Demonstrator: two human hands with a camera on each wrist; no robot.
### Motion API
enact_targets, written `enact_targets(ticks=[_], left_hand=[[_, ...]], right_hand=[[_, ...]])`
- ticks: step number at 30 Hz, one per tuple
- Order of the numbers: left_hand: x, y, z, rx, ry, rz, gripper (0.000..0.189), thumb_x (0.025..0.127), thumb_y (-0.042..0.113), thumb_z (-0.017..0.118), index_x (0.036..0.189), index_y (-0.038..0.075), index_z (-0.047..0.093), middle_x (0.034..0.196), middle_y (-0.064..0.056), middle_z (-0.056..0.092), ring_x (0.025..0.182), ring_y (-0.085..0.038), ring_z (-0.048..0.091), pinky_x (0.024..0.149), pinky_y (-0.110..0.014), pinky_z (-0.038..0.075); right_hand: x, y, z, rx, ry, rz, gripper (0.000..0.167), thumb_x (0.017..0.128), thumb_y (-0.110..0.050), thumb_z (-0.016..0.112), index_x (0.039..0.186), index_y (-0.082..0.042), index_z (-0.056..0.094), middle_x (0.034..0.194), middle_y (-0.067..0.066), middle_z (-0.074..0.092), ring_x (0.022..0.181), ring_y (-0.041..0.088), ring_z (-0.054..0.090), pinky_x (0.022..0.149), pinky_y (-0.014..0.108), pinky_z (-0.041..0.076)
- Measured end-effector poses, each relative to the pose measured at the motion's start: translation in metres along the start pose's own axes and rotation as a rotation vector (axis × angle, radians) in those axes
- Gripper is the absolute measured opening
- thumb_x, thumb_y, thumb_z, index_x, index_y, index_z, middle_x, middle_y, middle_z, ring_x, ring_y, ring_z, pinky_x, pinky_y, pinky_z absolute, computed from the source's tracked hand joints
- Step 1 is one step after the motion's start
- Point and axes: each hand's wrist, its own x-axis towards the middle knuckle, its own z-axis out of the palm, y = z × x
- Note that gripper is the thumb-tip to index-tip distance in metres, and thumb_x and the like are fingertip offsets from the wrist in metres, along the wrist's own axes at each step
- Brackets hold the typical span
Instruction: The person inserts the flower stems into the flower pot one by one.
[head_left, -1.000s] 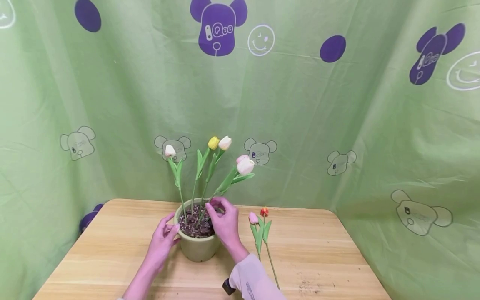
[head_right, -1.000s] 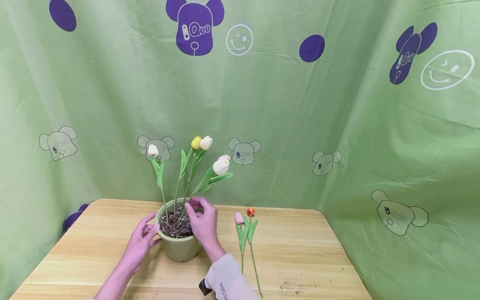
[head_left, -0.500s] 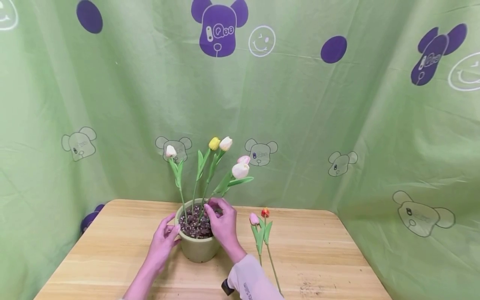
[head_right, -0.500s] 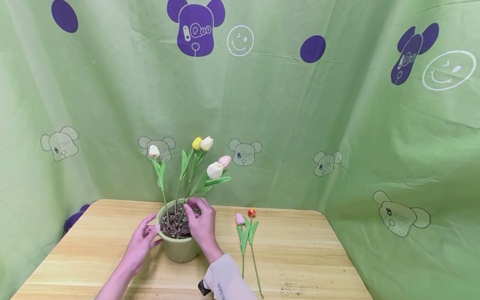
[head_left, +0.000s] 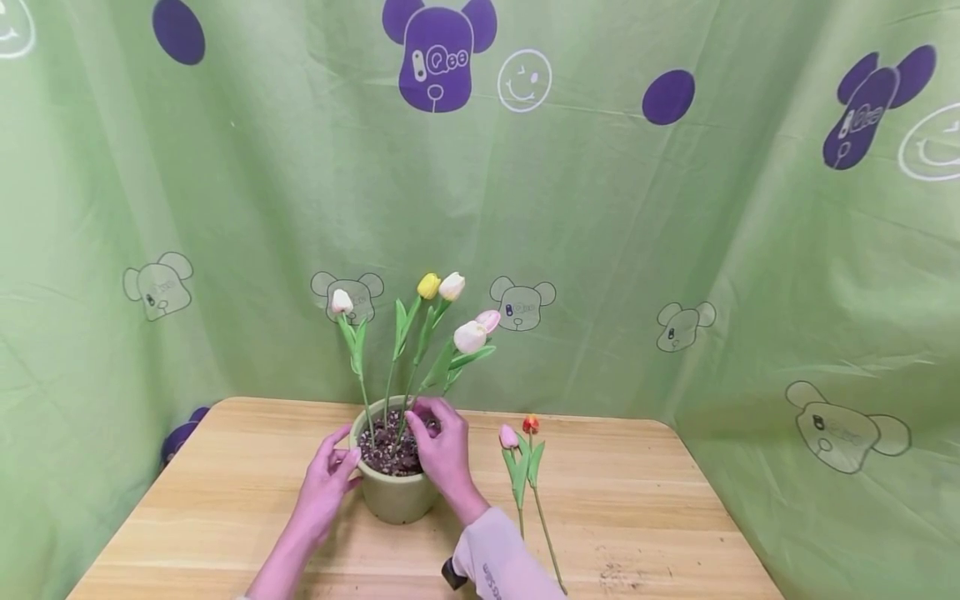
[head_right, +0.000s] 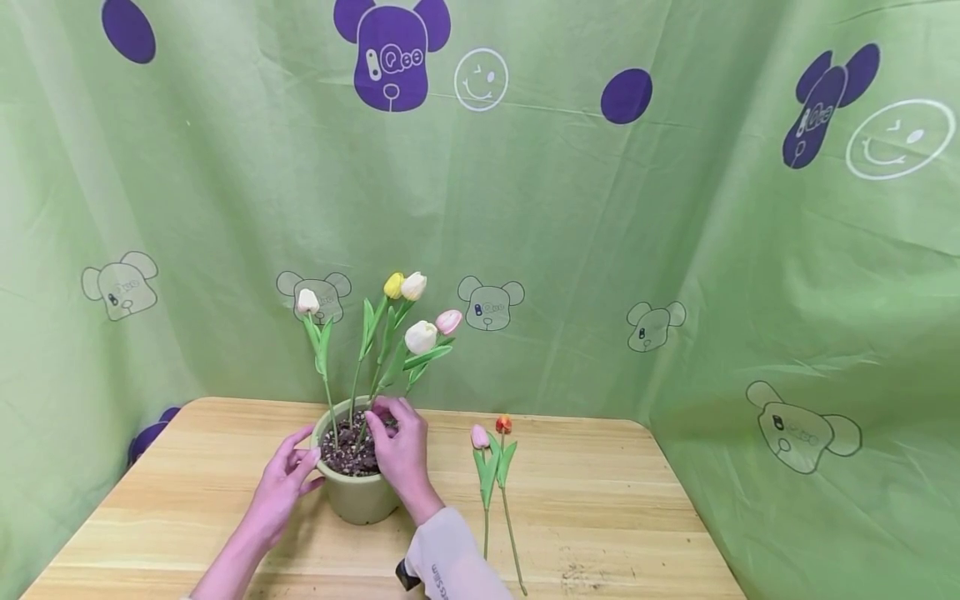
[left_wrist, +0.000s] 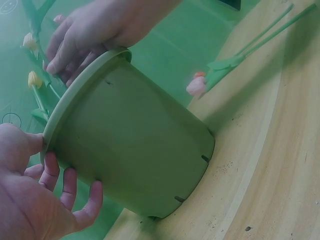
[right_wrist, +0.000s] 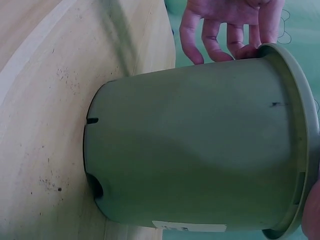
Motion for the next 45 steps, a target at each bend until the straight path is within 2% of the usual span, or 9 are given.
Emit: enact_targets(ticks=[6,16,24,30,39,45], left_hand=[[0.001,-0.001,0.0,0.002,-0.001,-0.001,0.058,0.109,0.012,0.05,0.162,0.008,0.027,0.125,-0.022,0.06,0.113,-0.024,0.063,0.111,-0.058,0.052],[0.001,0.0,0.0,0.003,-0.004,-0.005,0.057,0.109,0.013,0.05,0.162,0.008,0.027,0.125,-0.022,0.06,0.112,-0.021,0.063,0.111,-0.057,0.052],[0.0,0.001,0.001,0.003,0.005,-0.005,0.055,0.109,0.01,0.049,0.16,0.01,0.031,0.124,-0.023,0.061,0.11,-0.022,0.064,0.11,-0.055,0.054],[-0.001,0.001,0.0,0.005,0.007,-0.004,0.055,0.109,0.011,0.049,0.161,0.01,0.031,0.125,-0.023,0.06,0.111,-0.022,0.064,0.11,-0.055,0.053],[-0.001,0.002,0.0,0.004,0.009,0.003,0.055,0.109,0.011,0.049,0.161,0.009,0.031,0.124,-0.023,0.06,0.11,-0.023,0.064,0.11,-0.054,0.054],[-0.001,0.002,0.001,0.002,0.007,0.0,0.055,0.109,0.011,0.048,0.161,0.01,0.031,0.125,-0.023,0.06,0.115,-0.028,0.064,0.111,-0.054,0.053]], right_hand=[[0.001,0.003,-0.001,-0.03,-0.038,-0.013,0.013,0.093,-0.006,0.076,0.105,-0.002,0.073,0.097,0.011,0.073,0.086,0.027,0.072,0.072,0.021,0.065],[0.005,0.002,-0.001,-0.127,-0.116,0.036,0.014,0.094,-0.008,0.074,0.106,-0.002,0.073,0.099,0.012,0.074,0.091,0.023,0.07,0.075,0.019,0.064],[0.008,-0.001,0.0,-0.238,-0.197,0.044,0.012,0.094,-0.012,0.074,0.104,-0.005,0.074,0.102,0.009,0.076,0.095,0.022,0.072,0.09,0.031,0.063],[0.009,0.0,0.001,-0.266,-0.228,0.043,0.011,0.094,-0.012,0.074,0.103,-0.006,0.074,0.097,0.007,0.075,0.091,0.019,0.071,0.088,0.029,0.063],[0.01,-0.001,0.002,-0.292,-0.256,0.087,0.01,0.094,-0.014,0.075,0.101,-0.008,0.075,0.094,0.004,0.075,0.089,0.015,0.069,0.088,0.029,0.062],[0.011,0.001,0.002,-0.313,-0.263,0.06,0.009,0.094,-0.013,0.075,0.099,-0.007,0.075,0.092,0.005,0.075,0.087,0.018,0.07,0.086,0.031,0.062]])
